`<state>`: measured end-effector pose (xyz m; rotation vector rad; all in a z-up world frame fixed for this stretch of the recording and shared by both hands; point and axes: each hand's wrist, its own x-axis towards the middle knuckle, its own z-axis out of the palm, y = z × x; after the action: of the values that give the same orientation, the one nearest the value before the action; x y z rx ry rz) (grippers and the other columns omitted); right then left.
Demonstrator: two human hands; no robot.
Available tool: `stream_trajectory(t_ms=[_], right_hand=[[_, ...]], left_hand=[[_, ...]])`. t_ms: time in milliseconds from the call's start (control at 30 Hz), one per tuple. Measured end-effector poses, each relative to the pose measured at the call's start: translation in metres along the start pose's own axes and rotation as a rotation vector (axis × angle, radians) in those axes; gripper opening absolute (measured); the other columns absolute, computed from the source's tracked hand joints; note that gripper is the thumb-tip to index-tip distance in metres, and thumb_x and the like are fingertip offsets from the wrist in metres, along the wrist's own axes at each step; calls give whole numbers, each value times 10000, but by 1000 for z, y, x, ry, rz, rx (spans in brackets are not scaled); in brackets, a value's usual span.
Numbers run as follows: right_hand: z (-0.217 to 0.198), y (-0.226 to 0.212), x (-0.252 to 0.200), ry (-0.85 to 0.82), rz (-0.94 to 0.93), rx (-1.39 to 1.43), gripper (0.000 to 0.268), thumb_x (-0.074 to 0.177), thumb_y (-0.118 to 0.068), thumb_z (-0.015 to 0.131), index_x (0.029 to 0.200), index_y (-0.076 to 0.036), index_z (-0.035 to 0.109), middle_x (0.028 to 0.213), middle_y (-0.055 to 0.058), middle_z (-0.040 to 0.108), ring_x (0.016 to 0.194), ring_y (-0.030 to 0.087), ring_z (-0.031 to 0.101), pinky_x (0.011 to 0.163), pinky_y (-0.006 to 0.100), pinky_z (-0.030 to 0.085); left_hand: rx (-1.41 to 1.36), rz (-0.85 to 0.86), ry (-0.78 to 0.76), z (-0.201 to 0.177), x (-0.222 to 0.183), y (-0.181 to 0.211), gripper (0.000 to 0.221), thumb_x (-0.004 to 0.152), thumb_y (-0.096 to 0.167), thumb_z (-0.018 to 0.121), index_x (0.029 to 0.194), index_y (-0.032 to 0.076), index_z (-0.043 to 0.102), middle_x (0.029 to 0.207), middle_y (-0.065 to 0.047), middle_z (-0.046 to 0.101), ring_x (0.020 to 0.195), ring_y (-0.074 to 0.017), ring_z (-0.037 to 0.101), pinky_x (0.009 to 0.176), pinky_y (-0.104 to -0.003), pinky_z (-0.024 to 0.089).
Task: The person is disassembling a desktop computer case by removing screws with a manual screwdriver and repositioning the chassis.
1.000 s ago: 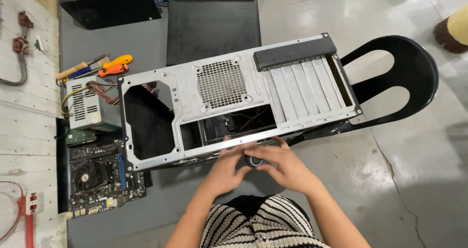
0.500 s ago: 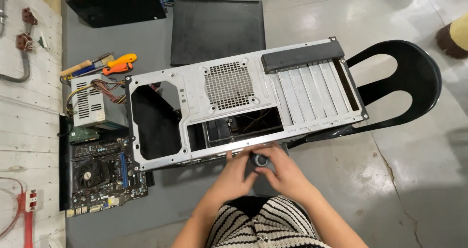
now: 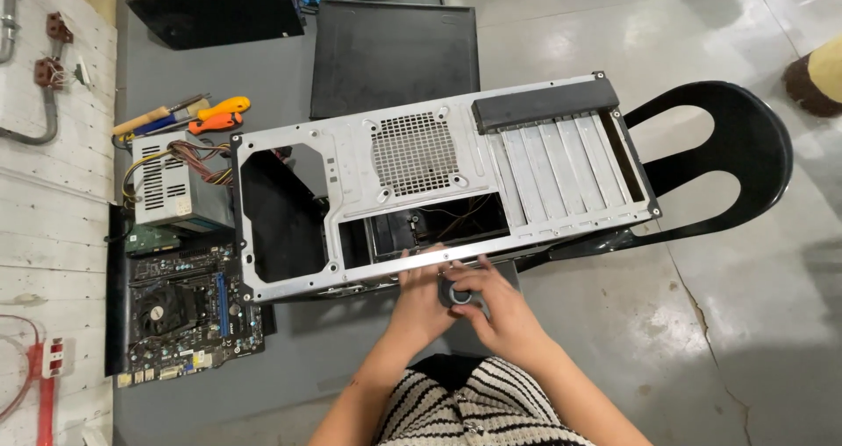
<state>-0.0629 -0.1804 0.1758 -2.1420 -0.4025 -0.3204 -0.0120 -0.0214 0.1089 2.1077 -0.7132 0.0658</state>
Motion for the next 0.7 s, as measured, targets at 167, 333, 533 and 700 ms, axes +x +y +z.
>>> stream_trajectory(t_ms=[167, 333, 533, 700], right_hand=[[-28, -15, 9, -339, 130, 183, 184, 1043, -94, 423, 1208, -97, 505, 1475, 179, 535, 1501, 392, 345, 1293, 508, 113], [-18, -18, 3, -307, 90, 125, 381, 1040, -360, 469, 1289, -78, 530, 1425, 211, 492, 1482, 367, 355, 1179, 543, 320], [2, -1, -9, -44, 203, -139, 496, 767, -440, 875, 1120, -159, 668, 1069, 28, 645, 961, 192, 674, 744, 330, 557], [-23, -30, 15, -261, 149, -36, 376, 954, -217, 644, 1318, -123, 657, 1309, 47, 724, 1274, 253, 640, 1238, 482, 282]], left_hand=[[-223, -143, -451, -51, 11, 26, 520, 918, 169, 555, 1434, 135, 502, 1481, -106, 567, 1411, -337, 478, 1164, -710, 50], [-181, -92, -197, -48, 20, 31, 320, 814, 320, 619, 1062, 154, 733, 1109, -54, 774, 1039, -291, 718, 945, -467, 465], [-102, -201, -270, -46, 8, 34, 361, 885, 458, 595, 1078, 171, 696, 1088, -23, 681, 1095, -254, 537, 967, -423, 375], [-253, 30, -373, -70, -6, 26, 654, 962, 130, 582, 1559, 54, 325, 1636, -163, 369, 1483, -325, 393, 1178, -496, 232]])
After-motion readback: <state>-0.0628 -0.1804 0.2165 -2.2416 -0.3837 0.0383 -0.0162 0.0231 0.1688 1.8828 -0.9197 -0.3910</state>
